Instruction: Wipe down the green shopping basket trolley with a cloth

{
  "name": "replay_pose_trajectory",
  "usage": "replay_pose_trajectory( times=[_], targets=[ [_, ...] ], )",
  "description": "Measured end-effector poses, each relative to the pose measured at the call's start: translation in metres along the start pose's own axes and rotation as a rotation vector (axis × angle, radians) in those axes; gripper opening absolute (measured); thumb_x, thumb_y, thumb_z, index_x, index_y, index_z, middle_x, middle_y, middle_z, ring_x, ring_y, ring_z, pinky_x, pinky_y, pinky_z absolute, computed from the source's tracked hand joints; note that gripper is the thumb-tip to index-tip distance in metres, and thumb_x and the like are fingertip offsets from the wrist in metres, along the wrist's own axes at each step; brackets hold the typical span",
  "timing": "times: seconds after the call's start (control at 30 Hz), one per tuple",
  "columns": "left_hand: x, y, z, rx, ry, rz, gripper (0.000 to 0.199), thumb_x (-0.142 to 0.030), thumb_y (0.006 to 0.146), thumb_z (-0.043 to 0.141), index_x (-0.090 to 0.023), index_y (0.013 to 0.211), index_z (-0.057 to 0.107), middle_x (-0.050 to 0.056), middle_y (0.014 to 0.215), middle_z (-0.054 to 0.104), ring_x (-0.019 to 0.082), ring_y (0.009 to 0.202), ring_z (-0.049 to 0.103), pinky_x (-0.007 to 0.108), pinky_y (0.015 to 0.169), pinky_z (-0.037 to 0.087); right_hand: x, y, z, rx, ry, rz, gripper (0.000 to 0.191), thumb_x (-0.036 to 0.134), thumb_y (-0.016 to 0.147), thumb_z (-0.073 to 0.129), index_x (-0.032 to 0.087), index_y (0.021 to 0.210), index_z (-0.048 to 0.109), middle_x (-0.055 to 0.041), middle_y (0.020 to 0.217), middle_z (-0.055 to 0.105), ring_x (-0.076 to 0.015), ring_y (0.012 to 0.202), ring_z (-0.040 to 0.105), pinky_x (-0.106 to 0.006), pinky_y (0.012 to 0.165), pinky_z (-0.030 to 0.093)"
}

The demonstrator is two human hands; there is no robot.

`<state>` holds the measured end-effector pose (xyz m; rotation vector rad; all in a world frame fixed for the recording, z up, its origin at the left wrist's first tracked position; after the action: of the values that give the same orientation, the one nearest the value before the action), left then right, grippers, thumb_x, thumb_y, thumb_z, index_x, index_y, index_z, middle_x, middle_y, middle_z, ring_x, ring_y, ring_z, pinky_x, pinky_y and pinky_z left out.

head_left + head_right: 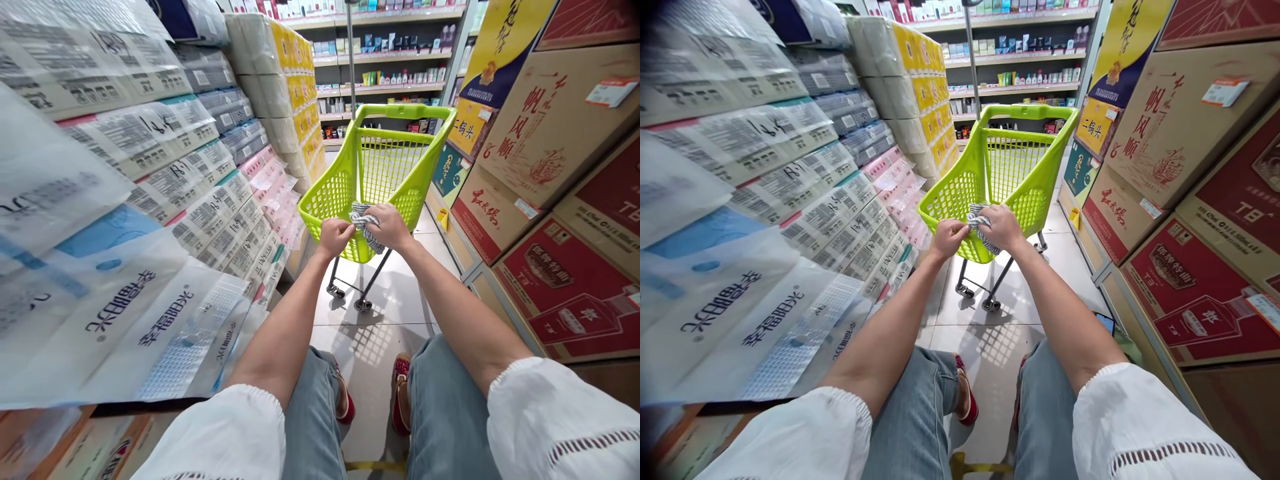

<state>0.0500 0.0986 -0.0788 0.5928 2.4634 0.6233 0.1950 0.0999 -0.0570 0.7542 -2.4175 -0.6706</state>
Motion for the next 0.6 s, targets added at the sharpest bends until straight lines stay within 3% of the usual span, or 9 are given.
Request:
replay_pose_trajectory(
  times=[0.17,0.27,0.4,0.5,0.6],
  targets=[
    [0.0,0.002,-0.004,-0.026,0.079,-0.012,0.034,-0.026,0.082,0.043,-0.019,0.049,0.044,0.003,0.056,0.056,0.016,0.063,0.05,0.034,0.073,0.035,0.01,-0.01,0.008,-0.06,-0.055,0.102,0.029,0.028,0.083,0.053,0.021,0.108,0.066,-0.0081,0.108,0.064,-0.0263,0.1,0.049,-0.039,0.092,0.037],
    [-0.004,0.003,-0.003,-0.016,0.08,-0.001,0.032,-0.024,0.08,0.043,-0.02,0.049,0.042,0.005,0.058,0.058,0.016,0.06,0.048,0.033,0.066,0.034,0.022,-0.017,0.015,-0.08,-0.119,0.151,0.035,0.033,0.085,0.053,0.022,0.117,0.062,-0.0093,0.121,0.059,-0.0291,0.105,0.046,-0.042,0.093,0.037],
    [0.002,0.002,-0.002,0.001,0.034,-0.051,0.03,-0.023,0.081,0.042,-0.02,0.052,0.046,0.006,0.062,0.061,0.016,0.057,0.048,0.032,0.058,0.03,0.029,-0.021,0.024,-0.049,-0.167,0.099,0.042,0.035,0.088,0.05,0.022,0.127,0.057,-0.0105,0.134,0.052,-0.0307,0.112,0.044,-0.043,0.096,0.036],
    [0.005,0.002,-0.002,0.027,0.001,-0.022,0.034,-0.029,0.086,0.04,-0.02,0.054,0.048,0.006,0.063,0.06,0.016,0.059,0.049,0.031,0.058,0.03,0.012,-0.022,0.023,-0.031,-0.178,0.041,0.044,0.034,0.087,0.051,0.023,0.129,0.056,-0.011,0.136,0.051,-0.0311,0.117,0.042,-0.045,0.099,0.034],
    [0.005,0.003,-0.003,0.037,-0.007,-0.01,0.042,-0.037,0.091,0.038,-0.02,0.054,0.046,0.005,0.06,0.057,0.016,0.057,0.047,0.031,0.058,0.029,-0.024,-0.023,0.007,-0.126,-0.167,0.139,0.044,0.031,0.087,0.049,0.021,0.13,0.055,-0.0122,0.136,0.05,-0.0313,0.117,0.041,-0.047,0.099,0.033]
  ],
)
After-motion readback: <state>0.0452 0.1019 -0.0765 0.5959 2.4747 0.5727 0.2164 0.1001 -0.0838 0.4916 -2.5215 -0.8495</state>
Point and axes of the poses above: each hand's wrist, its own y-axis towards the middle knuckle, its own z-axis out of the palm, x = y × z, the point moved 7 cm from there along y, towards the middle knuckle
